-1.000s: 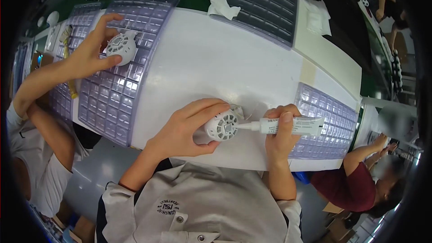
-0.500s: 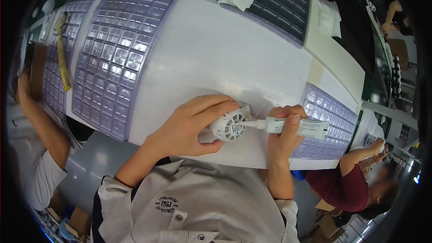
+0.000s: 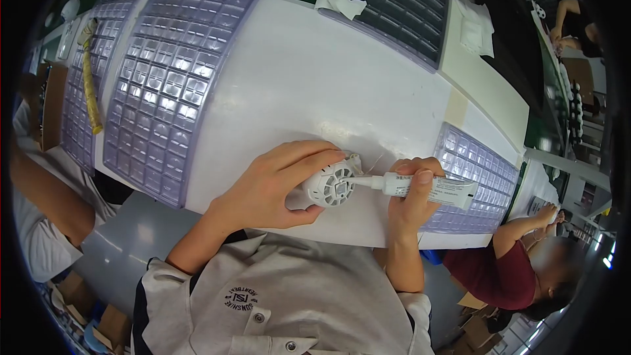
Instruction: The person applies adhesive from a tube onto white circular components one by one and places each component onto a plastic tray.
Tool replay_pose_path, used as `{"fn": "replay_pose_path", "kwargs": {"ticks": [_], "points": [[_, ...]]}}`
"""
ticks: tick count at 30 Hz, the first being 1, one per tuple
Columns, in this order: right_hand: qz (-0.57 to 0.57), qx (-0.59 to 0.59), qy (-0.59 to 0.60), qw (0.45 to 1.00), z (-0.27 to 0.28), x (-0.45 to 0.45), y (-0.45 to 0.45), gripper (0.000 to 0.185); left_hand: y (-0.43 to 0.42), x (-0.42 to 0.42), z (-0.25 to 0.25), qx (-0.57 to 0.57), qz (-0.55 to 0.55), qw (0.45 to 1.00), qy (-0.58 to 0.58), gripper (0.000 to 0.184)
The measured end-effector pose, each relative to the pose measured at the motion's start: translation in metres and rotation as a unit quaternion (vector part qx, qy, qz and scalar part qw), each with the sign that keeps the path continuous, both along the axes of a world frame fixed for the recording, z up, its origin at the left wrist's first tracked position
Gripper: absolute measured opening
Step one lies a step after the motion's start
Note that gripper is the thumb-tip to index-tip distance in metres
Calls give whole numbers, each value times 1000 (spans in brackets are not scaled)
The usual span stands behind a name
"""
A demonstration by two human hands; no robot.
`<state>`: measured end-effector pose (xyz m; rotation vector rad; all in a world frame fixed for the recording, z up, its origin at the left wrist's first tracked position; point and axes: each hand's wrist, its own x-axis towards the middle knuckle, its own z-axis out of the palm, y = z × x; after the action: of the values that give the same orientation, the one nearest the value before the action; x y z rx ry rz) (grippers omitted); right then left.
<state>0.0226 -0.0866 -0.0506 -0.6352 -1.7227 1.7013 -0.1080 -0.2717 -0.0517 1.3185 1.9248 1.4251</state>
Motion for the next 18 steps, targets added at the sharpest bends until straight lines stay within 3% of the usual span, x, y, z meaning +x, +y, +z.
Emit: {"fn": "replay_pose_path", "kwargs": {"ticks": [3, 6, 18], "points": [[-31, 45, 16, 998, -1, -1, 1, 40, 1, -1, 0, 5, 2, 1000, 2, 66], [2, -24, 65, 998, 7, 1, 3, 39, 1, 0, 0, 10, 5, 1000, 4, 66], [45, -10, 12, 999, 5, 10, 2, 34, 2, 0, 1, -6, 16, 1000, -3, 66]]}}
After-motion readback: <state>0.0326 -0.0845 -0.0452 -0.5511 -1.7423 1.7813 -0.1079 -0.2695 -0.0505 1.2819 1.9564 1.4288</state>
